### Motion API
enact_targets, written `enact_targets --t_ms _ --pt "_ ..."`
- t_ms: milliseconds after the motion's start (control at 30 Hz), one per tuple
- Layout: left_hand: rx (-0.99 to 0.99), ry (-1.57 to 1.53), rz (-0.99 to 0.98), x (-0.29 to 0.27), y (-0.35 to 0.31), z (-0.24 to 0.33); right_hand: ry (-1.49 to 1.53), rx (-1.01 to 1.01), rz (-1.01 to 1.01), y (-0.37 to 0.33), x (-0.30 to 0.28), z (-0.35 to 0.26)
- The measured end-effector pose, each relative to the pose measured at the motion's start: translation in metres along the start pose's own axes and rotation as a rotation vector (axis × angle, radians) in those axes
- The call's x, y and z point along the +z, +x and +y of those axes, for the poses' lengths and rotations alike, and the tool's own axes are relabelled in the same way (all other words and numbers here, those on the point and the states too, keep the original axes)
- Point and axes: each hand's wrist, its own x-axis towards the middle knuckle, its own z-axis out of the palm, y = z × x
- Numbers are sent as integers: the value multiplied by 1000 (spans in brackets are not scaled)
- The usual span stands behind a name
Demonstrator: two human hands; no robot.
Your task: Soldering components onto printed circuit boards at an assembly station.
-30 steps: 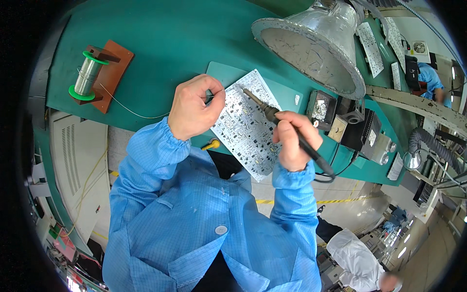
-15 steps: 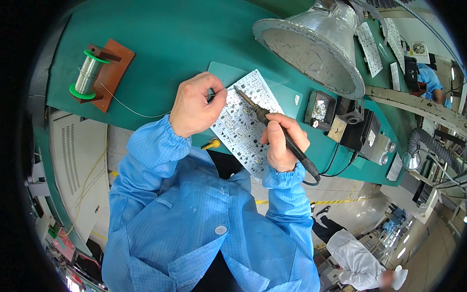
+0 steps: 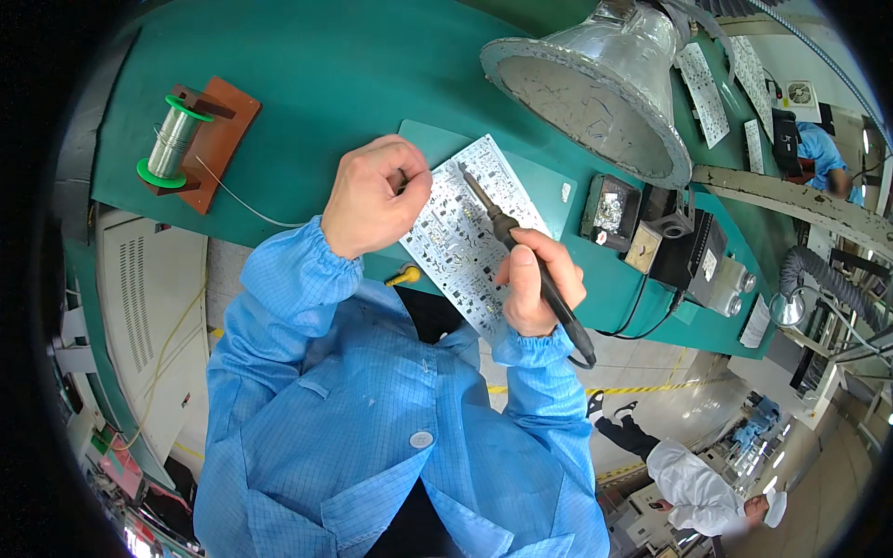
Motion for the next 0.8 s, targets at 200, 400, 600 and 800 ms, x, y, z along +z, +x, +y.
enact_targets --t_ms 200,400,600,800 --pt "25 197 -156 -15 15 -3 -166 -259 -59 -8 -14 12" --pt "94 192 -265 -2 13 1 -618 -378 -92 -16 -12 26" --pt "-412 -545 -405 4 5 -7 -565 -422 -70 -18 -14 31" --pt "-487 -626 -446 -2 8 -2 -399 -421 -41 -14 -20 18"
